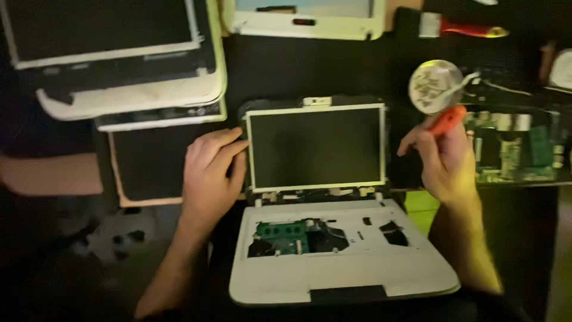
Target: The person uses a screwdriver to remove screws from the bezel and screen assembly of a white laptop. They then detach the bezel and the screen, disconnecting the ribbon cable and placing the components aside on the desk.
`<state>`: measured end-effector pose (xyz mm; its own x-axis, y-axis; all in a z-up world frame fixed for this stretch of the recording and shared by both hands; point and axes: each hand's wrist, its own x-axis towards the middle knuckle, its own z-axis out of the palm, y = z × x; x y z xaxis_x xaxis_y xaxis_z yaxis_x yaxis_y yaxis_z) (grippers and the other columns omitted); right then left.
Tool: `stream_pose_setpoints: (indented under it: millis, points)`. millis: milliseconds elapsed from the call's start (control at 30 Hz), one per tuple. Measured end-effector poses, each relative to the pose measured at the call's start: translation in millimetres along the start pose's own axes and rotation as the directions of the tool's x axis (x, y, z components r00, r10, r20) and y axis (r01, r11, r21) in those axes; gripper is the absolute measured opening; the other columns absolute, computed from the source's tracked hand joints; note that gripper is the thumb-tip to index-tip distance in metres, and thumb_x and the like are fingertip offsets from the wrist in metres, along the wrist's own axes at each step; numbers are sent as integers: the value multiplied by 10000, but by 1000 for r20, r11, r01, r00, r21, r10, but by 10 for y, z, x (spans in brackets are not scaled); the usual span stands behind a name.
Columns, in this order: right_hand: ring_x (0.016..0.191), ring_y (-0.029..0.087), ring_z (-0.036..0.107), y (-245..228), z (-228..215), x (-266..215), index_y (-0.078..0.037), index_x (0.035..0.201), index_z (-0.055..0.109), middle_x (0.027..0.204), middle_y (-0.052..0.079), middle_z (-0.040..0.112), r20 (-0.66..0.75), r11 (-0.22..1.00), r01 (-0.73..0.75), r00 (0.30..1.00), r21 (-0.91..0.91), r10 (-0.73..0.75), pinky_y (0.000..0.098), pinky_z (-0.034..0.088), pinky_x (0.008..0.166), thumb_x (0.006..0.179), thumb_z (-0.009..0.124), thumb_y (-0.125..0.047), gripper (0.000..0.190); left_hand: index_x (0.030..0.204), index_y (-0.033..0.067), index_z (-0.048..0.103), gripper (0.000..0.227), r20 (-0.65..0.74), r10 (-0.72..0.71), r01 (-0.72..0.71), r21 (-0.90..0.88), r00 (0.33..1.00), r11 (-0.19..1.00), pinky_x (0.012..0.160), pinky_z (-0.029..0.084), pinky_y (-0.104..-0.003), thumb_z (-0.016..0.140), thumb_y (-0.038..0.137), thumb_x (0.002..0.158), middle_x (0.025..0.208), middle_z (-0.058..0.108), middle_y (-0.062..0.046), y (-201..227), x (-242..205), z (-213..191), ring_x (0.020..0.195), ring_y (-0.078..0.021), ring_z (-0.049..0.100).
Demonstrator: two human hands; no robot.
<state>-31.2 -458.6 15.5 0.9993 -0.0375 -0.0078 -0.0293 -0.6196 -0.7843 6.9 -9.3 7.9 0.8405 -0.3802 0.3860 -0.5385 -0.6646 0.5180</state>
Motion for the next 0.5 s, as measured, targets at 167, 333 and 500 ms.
stream_pose_setpoints:
  millis: [167,333,500]
  points:
    - [907,247,823,-251,136,-128,14,1337,712,1135,136,854,24,993,-109,994,-54,111,386,648,874,1356,471,-129,281,1323,-22,855,181,-31,-26,25,-43,999,999,1155,593,-552,773,-47,1164,1447,797,-181,23,-63,-34,1350,-409,758]
    - [935,186,816,-484,149,-211,-14,1363,763,1164,94,880,-2,971,-230,973,-67,231,353,624,915,1300,596,-45,181,1355,66,889,259,-13,-62,63,30,998,998,1117,543,-552,790,-28,1135,1473,769,-103,19,-193,-59,1374,-404,692]
    - [1181,387,940,-816,-23,-254,121,1376,752,1550,247,868,189,883,-461,878,86,440,478,791,943,1274,448,-60,368,1623,21,785,477,236,-274,305,-103,932,947,986,508,-514,731,179,1176,1252,597,-130,200,-334,-140,1143,-354,528]
